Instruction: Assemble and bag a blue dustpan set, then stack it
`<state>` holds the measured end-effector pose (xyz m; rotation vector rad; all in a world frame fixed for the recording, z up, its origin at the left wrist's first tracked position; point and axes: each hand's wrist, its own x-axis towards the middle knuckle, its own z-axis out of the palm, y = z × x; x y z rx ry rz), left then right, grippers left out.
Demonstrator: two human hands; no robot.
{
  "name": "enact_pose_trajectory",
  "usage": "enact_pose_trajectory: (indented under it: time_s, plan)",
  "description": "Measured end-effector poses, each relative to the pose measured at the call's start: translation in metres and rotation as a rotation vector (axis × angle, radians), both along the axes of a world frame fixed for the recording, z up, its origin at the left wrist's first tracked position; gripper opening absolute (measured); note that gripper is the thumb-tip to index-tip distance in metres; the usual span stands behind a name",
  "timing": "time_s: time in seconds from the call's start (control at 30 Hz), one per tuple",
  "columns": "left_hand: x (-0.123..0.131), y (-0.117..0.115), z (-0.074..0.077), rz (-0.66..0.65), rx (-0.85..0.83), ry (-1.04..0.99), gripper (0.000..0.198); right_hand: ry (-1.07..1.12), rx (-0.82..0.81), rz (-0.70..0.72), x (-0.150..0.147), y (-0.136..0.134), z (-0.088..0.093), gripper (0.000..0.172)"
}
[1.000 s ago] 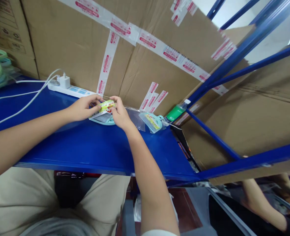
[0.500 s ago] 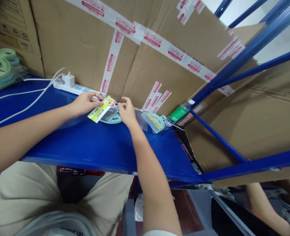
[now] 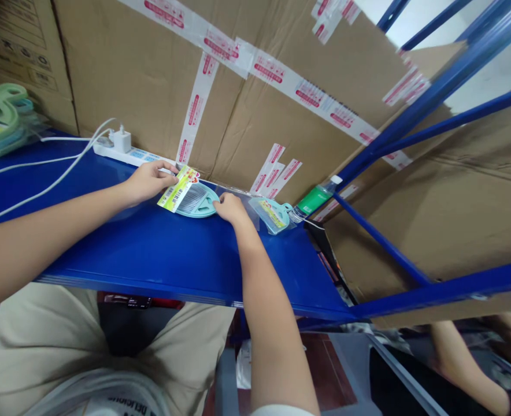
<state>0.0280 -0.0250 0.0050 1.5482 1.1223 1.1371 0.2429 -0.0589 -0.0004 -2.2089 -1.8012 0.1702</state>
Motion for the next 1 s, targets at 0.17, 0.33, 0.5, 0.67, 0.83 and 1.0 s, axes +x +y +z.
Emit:
enact_pose_trajectory:
  time_s: [0.17, 0.33, 0.5, 0.67, 0.83, 1.0]
  plan:
    - [-0.001, 0.001, 0.0, 0.0, 0.021, 0.0, 0.017, -0.01, -0.001, -0.015, -0.004, -0.002, 0.003, 0.012]
    - [-0.001, 0.004, -0.003, 0.008, 0.035, 0.007, 0.019, -0.018, -0.02, 0.007, -0.005, -0.001, 0.002, 0.014]
    - [0.0, 0.006, -0.005, 0.01, 0.031, 0.014, 0.019, -0.028, 0.014, 0.024, -0.01, 0.0, -0.001, 0.012]
    - [-0.001, 0.007, -0.005, 0.01, 0.024, 0.036, 0.02, -0.025, 0.076, 0.104, -0.02, -0.003, -0.004, 0.013]
    - [-0.001, 0.012, -0.008, -0.035, -0.041, 0.099, 0.023, -0.036, 0.102, 0.164, -0.028, -0.005, -0.005, 0.014]
    - [-0.001, 0.01, -0.011, -0.132, -0.082, 0.192, 0.029, -0.017, 0.062, 0.155, -0.029, -0.007, -0.004, 0.015]
